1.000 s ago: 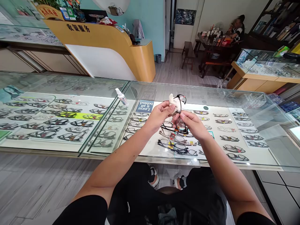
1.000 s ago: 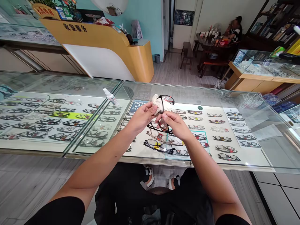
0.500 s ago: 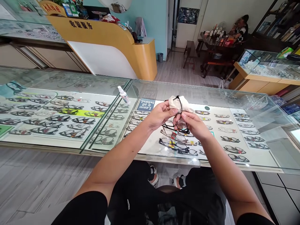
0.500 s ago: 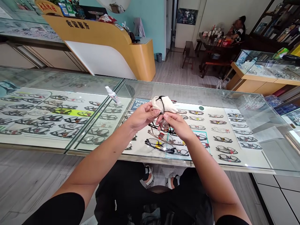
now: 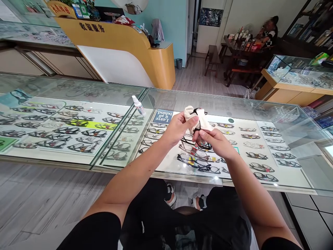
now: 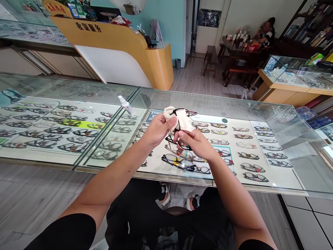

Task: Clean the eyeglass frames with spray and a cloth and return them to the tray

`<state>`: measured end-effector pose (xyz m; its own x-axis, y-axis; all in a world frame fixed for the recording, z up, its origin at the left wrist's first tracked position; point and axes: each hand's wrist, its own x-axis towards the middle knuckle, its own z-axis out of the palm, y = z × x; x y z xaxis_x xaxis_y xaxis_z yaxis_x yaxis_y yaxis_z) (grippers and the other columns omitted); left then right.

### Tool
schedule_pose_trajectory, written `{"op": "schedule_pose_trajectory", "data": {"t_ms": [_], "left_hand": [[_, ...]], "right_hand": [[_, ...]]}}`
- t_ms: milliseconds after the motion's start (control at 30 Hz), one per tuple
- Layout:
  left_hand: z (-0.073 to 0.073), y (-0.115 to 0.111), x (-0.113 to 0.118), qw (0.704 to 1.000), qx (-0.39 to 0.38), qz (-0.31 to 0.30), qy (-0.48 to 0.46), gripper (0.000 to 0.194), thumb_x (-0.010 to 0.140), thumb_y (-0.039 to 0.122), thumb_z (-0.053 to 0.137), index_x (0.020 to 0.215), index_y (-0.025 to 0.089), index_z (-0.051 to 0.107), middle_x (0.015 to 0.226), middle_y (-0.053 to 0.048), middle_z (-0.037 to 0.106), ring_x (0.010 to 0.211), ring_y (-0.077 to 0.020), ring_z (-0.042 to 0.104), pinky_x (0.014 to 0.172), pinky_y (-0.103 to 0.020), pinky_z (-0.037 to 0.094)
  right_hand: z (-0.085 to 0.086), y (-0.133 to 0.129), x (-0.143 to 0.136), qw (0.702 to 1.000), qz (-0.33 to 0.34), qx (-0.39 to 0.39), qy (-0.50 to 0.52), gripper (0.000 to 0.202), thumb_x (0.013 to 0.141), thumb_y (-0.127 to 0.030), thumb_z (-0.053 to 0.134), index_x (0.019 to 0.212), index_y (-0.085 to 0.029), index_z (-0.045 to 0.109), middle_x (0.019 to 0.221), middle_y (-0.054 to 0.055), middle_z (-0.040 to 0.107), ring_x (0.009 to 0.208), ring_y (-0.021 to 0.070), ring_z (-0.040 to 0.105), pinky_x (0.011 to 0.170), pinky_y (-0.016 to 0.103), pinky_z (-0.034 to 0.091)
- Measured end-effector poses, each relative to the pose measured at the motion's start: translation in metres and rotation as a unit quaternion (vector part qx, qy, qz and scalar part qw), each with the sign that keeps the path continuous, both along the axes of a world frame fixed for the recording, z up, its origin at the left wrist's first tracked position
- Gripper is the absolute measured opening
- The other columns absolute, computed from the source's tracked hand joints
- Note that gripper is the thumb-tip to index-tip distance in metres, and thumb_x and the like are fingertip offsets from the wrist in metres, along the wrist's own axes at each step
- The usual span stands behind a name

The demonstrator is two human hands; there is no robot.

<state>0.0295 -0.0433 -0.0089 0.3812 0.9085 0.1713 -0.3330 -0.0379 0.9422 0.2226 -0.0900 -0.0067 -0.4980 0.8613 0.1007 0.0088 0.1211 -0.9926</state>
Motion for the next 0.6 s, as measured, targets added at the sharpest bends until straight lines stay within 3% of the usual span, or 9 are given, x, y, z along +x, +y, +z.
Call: {"op": "schedule_pose_trajectory", "data": {"t_ms": [100, 200, 400, 600], "left_hand": [[0.002, 0.002, 0.0, 0.999, 0.005, 0.045, 0.002, 0.053, 0.084, 0.066, 0.087, 0.087, 0.017, 0.068, 0.072, -0.001, 0.069, 0.062, -0.0115, 0.061, 0.059, -0.025, 0.051], [0.008, 0.002, -0.003, 0.999, -0.011, 0.036, -0.013, 0.055, 0.08, 0.066, 0.09, 0.086, 0.017, 0.068, 0.078, -0.002, 0.069, 0.071, -0.0127, 0.063, 0.067, -0.026, 0.053], [0.01, 0.002, -0.008, 1.0, 0.012, -0.02, -0.004, 0.057, 0.065, 0.041, 0.105, 0.102, 0.018, 0.07, 0.092, -0.004, 0.075, 0.083, -0.016, 0.07, 0.078, -0.028, 0.056], [0.005, -0.002, -0.003, 1.0, -0.001, -0.029, 0.008, 0.059, 0.073, 0.05, 0.1, 0.111, 0.019, 0.067, 0.083, 0.001, 0.072, 0.057, -0.0112, 0.062, 0.059, -0.028, 0.053]], "right_hand": [[0.001, 0.001, 0.001, 1.0, -0.011, 0.006, 0.001, 0.049, 0.107, -0.064, 0.059, 0.094, -0.021, 0.078, 0.083, 0.005, 0.07, 0.076, 0.0191, 0.06, 0.073, 0.034, 0.051], [0.004, 0.001, 0.002, 0.999, -0.033, 0.002, 0.017, 0.047, 0.105, -0.064, 0.063, 0.093, -0.02, 0.078, 0.087, 0.005, 0.073, 0.075, 0.0191, 0.064, 0.078, 0.036, 0.053], [0.003, 0.001, 0.002, 0.997, -0.034, -0.029, 0.055, 0.046, 0.103, -0.064, 0.066, 0.093, -0.021, 0.077, 0.09, 0.006, 0.075, 0.076, 0.0203, 0.068, 0.078, 0.037, 0.054], [-0.001, 0.002, 0.0, 1.0, -0.006, -0.007, 0.016, 0.047, 0.106, -0.063, 0.062, 0.095, -0.02, 0.078, 0.082, 0.005, 0.071, 0.074, 0.0185, 0.06, 0.073, 0.033, 0.048]]}}
